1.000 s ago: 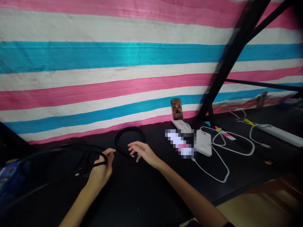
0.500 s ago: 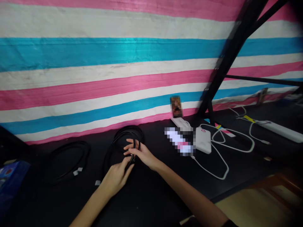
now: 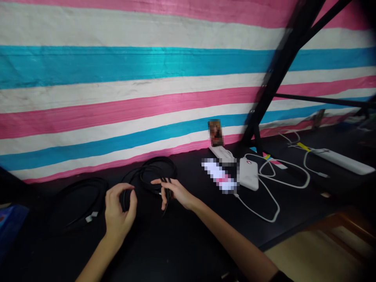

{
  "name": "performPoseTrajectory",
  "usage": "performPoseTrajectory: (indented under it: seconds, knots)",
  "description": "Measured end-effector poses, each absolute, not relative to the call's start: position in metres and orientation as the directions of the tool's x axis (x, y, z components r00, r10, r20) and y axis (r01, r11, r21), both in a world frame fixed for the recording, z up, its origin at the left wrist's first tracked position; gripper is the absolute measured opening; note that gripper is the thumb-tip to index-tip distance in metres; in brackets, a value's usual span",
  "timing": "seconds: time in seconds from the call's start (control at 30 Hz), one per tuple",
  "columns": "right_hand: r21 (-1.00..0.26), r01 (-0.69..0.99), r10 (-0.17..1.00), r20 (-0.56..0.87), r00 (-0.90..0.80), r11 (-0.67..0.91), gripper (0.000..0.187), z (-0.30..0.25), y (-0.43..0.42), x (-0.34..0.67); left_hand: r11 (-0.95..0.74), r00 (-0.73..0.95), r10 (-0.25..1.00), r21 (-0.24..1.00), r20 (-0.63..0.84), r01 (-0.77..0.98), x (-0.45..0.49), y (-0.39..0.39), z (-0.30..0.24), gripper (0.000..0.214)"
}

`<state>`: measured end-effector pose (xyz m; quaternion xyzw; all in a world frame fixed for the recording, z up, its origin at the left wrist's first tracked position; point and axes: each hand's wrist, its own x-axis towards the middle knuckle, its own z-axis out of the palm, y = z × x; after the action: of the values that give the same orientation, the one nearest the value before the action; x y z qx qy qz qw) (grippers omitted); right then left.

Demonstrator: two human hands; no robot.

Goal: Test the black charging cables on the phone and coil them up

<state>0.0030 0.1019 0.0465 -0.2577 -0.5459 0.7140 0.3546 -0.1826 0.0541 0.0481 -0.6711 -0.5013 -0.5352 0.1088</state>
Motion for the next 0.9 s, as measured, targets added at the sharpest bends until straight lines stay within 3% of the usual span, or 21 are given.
performPoseTrajectory:
  seconds: [0.13, 0.3, 0.4, 0.63, 0.9]
  knots:
    - [-0.963, -0.246, 0.789, 0.068, -0.611, -0.108, 0.067, 0.049, 0.101, 0.005, -0.215, -0.205, 0.597, 0.401, 0.775, 0.891, -0.187, 0.063, 0.053, 0.045]
    - [-0.964, -0.245, 0.816, 0.062, -0.574, -0.099, 0.065, 0.052, 0.102, 0.007, -0.175, -0.136, 0.879, 0.574, 0.457, 0.800, -0.198, 0.070, 0.040, 0.039]
    - [-0.929, -0.311, 0.835, 0.002, -0.551, -0.203, 0.062, 0.052, 0.105, 0.007, -0.065, -0.166, 0.945, 0.660, 0.280, 0.749, -0.201, 0.070, 0.037, 0.034]
    - [-0.770, -0.514, 0.847, -0.064, -0.528, -0.379, 0.051, 0.045, 0.114, 0.007, -0.106, -0.269, 0.923, 0.854, 0.275, 0.510, -0.196, 0.068, 0.048, 0.036]
    - [-0.805, -0.504, 0.893, -0.068, -0.445, -0.312, 0.030, 0.048, 0.114, 0.009, -0.111, -0.400, 0.874, 0.916, 0.274, 0.385, -0.203, 0.072, 0.049, 0.037]
